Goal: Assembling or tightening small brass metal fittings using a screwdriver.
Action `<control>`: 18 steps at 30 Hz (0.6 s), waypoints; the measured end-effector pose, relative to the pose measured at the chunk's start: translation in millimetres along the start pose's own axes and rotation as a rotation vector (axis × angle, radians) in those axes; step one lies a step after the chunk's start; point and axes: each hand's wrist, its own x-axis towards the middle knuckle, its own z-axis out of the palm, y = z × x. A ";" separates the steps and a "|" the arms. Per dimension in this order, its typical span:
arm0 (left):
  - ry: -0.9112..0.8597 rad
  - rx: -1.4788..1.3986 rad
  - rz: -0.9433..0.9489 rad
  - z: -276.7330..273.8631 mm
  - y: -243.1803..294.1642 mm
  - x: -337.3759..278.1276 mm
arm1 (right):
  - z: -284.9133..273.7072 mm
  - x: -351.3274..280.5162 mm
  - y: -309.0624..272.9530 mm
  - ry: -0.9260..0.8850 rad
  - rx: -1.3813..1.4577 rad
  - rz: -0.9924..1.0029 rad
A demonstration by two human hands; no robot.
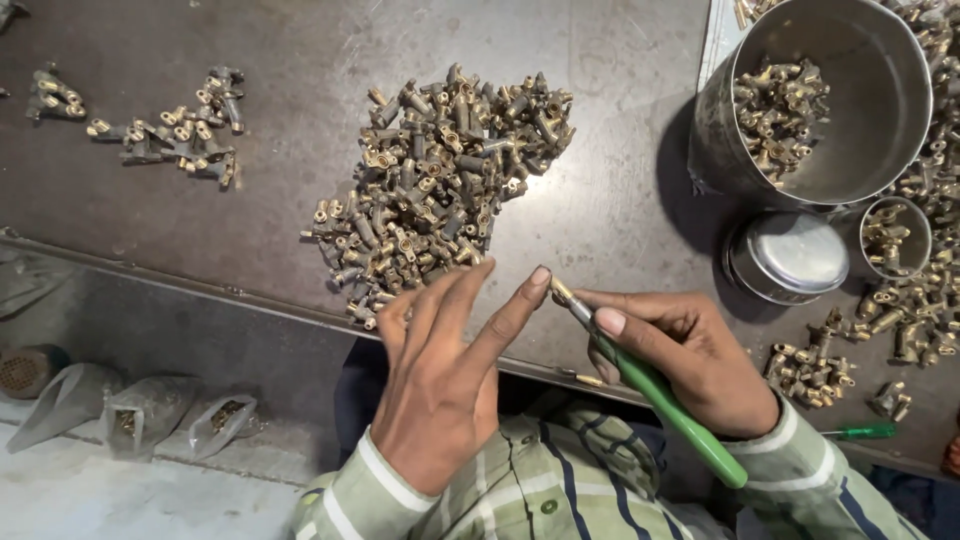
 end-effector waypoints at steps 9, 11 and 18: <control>0.005 -1.310 -0.499 22.2 17.5 -7.8 | 32.5 27.6 -0.4 0.188 -0.030 -0.134; 0.047 -1.268 -0.534 36.6 15.6 -14.6 | 33.7 32.3 2.4 0.202 -0.073 -0.130; 0.257 -0.659 -0.675 18.3 -0.1 -21.5 | 3.6 44.2 -0.9 0.086 0.105 -0.186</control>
